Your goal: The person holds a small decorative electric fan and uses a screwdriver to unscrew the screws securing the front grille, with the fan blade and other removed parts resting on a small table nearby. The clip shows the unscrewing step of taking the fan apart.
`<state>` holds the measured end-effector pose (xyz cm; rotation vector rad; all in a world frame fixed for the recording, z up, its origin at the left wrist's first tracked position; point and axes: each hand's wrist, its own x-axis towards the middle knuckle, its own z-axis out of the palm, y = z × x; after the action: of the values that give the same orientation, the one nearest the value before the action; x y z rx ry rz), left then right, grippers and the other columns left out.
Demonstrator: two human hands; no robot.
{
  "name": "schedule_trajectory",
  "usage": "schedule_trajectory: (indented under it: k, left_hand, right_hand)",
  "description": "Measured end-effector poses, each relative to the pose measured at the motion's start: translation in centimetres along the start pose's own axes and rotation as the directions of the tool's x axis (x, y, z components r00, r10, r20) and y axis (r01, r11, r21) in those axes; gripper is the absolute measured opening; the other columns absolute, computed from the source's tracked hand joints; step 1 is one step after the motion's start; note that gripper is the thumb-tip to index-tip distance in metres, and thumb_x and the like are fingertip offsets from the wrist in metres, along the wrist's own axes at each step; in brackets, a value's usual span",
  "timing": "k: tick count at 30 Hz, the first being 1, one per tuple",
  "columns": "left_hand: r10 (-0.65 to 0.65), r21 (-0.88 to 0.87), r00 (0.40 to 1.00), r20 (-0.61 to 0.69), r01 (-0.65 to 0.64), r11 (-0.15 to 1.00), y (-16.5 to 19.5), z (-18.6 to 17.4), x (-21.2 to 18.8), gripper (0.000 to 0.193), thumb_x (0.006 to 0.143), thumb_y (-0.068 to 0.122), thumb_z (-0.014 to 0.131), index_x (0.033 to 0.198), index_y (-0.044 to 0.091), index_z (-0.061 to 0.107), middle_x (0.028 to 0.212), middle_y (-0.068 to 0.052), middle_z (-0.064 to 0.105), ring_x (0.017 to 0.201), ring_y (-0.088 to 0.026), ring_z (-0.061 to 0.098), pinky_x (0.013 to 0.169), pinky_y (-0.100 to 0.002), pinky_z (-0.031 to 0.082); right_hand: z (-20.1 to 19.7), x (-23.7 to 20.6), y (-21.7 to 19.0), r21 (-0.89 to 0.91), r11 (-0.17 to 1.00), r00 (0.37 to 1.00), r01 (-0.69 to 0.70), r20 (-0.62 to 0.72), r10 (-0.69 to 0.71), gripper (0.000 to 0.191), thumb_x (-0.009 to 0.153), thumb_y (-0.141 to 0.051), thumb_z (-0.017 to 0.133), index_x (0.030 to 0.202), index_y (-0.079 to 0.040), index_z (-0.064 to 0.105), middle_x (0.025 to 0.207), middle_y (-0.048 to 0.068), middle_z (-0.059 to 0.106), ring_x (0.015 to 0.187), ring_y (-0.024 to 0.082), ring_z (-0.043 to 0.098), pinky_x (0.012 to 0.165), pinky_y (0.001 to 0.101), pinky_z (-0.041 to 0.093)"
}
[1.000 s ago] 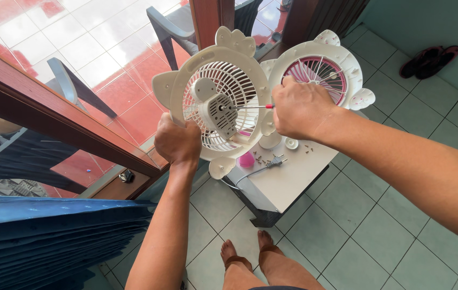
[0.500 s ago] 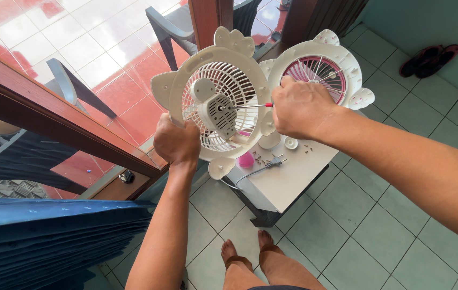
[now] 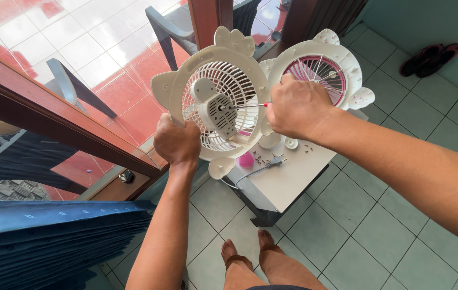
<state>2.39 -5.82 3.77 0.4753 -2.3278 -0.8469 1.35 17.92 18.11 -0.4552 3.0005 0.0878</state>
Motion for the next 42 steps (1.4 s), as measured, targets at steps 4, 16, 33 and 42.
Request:
schedule_trajectory:
  k: [4,16,33,42]
  left_hand:
    - [-0.002,0.000,1.000,-0.004,0.002,1.000,0.0,0.0,-0.1,0.021,0.076,0.016,0.070,0.089,0.000,0.066,0.086,-0.020,0.071,0.075,-0.040,0.070,0.070,-0.049,0.055]
    - [-0.008,-0.002,1.000,-0.002,0.008,1.000,0.0,0.1,0.0,0.022,0.075,0.017,0.071,0.089,0.001,0.065,0.086,-0.020,0.071,0.075,-0.040,0.070,0.070,-0.049,0.055]
    - [-0.028,-0.013,1.000,0.002,0.028,1.000,0.0,0.1,0.0,0.021,0.074,0.017,0.071,0.088,0.001,0.065,0.086,-0.020,0.071,0.075,-0.040,0.070,0.070,-0.049,0.055]
    - [0.005,-0.001,1.000,-0.011,-0.005,1.000,0.0,0.1,0.0,0.022,0.074,0.016,0.071,0.089,0.001,0.065,0.085,-0.020,0.070,0.075,-0.040,0.070,0.070,-0.049,0.055]
  right_hand:
    - [0.1,-0.3,0.3,0.043,0.994,0.993,0.097,-0.071,-0.093,0.029,0.084,-0.017,0.066,0.109,-0.003,0.062,0.110,0.022,0.064,0.094,0.040,0.071,0.080,0.0515,0.057]
    - [-0.6,-0.5,0.0,0.053,0.987,0.986,0.150,-0.075,-0.146,0.032,0.082,-0.005,0.065,0.113,-0.010,0.058,0.091,0.017,0.072,0.087,0.039,0.073,0.073,0.0541,0.056]
    - [0.4,-0.4,0.2,0.013,0.999,0.999,0.039,-0.025,-0.039,0.033,0.093,-0.030,0.069,0.103,0.000,0.063,0.104,0.024,0.067,0.091,0.042,0.071,0.081,0.0512,0.056]
    - [0.3,-0.6,0.3,0.056,0.981,0.969,0.188,-0.175,-0.176,0.028,0.085,-0.017,0.069,0.108,-0.002,0.062,0.110,0.021,0.062,0.081,0.040,0.072,0.071,0.0512,0.057]
